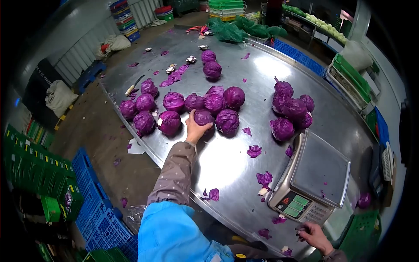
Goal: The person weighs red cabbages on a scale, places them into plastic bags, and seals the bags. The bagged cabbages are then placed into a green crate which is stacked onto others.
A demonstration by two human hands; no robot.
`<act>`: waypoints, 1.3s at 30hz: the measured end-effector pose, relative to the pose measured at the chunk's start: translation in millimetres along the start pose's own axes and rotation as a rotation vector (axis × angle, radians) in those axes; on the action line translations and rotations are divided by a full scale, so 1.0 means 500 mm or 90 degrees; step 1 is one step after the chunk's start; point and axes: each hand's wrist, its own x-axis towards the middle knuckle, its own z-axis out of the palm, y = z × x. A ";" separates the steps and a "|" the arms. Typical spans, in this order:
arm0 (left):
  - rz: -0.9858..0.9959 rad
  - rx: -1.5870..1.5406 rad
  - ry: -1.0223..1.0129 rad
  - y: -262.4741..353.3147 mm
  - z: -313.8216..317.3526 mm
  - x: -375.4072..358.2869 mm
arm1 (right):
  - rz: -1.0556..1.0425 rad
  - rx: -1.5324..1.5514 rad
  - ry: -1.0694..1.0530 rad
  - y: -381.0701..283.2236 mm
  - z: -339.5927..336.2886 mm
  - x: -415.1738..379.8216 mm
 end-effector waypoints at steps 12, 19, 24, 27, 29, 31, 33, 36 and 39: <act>-0.007 -0.614 -0.521 0.157 0.013 -0.210 | -0.265 0.180 0.071 -0.199 0.106 0.174; 0.556 -0.024 -0.122 0.260 0.096 -0.119 | -0.329 0.913 0.070 -0.135 0.019 0.214; 0.146 0.129 0.000 0.126 0.126 -0.012 | -0.359 0.590 0.513 -0.026 -0.104 0.204; 0.108 0.025 -0.002 0.094 0.149 -0.029 | -0.156 0.506 0.502 -0.073 -0.138 0.149; 0.146 0.018 -0.020 0.100 0.148 -0.048 | -0.138 0.406 0.479 -0.044 -0.176 0.154; 0.198 0.038 -0.019 0.105 0.140 -0.060 | -0.094 0.163 0.488 -0.074 -0.178 0.139; 0.158 -0.050 -0.064 0.080 0.137 -0.049 | -0.116 0.008 0.582 -0.046 -0.189 0.149; -0.035 -0.326 -0.134 0.059 0.115 -0.067 | -0.158 -0.190 0.725 -0.009 -0.180 0.146; -0.019 -0.415 -0.169 0.067 0.092 -0.120 | -0.280 -0.007 0.782 -0.057 -0.141 0.105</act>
